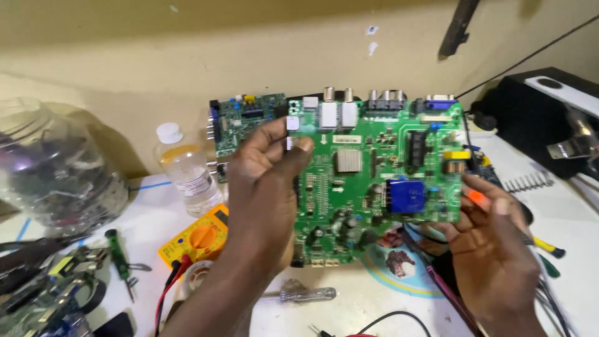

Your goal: A person is repairing a circuit board by applying cleaning fluid and using a soldering iron to fix components.

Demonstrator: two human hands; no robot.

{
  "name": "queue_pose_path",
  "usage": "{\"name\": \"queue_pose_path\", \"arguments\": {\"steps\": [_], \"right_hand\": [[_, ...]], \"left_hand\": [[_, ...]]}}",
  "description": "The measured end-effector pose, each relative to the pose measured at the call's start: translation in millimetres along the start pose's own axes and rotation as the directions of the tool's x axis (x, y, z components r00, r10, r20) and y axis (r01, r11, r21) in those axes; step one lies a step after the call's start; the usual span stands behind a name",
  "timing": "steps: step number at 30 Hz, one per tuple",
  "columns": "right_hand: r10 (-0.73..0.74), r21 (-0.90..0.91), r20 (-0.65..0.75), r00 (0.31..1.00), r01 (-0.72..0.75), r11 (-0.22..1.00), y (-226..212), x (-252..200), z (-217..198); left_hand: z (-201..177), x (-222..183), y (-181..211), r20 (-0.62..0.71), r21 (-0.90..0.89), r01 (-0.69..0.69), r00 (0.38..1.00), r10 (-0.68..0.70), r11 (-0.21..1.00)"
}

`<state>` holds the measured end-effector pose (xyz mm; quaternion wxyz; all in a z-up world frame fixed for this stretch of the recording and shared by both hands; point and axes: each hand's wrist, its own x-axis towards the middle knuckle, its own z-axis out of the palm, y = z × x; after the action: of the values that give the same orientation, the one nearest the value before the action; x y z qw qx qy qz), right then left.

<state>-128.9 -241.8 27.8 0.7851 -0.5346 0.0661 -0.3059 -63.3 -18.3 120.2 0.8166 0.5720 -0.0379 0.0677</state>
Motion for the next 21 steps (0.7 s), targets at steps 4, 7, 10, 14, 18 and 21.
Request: {"name": "queue_pose_path", "arguments": {"steps": [4,7,10,14,18,21], "right_hand": [[-0.064,-0.1,0.018,0.998,0.065,0.993,-5.9,-11.1,-1.4],[-0.034,-0.136,0.101,0.994,0.047,0.99,-3.7,-5.2,-19.2],[-0.021,-0.137,0.086,0.996,0.032,0.99,-3.7,-0.3,-21.0],[0.004,-0.159,0.042,0.999,0.003,0.987,-4.5,0.3,-21.0],[-0.035,-0.228,0.011,0.999,0.037,0.973,-6.5,-2.6,-18.9],[0.028,-0.267,-0.051,0.998,-0.041,0.963,-12.7,-6.3,-12.3]], "left_hand": [[6.4,-4.9,2.6,0.01,-0.165,0.273,0.961,-0.275,0.948],[13.1,-10.0,9.0,-0.052,-0.17,0.461,0.879,-0.475,0.871],[13.9,-13.3,14.3,-0.064,-0.162,0.5,0.855,-0.514,0.851],[12.4,-8.2,1.4,-0.089,-0.219,0.476,0.86,-0.503,0.852],[10.8,-5.6,1.3,-0.095,-0.202,0.422,0.89,-0.446,0.884],[13.9,-7.6,9.5,-0.12,-0.263,0.426,0.876,-0.468,0.865]]}}
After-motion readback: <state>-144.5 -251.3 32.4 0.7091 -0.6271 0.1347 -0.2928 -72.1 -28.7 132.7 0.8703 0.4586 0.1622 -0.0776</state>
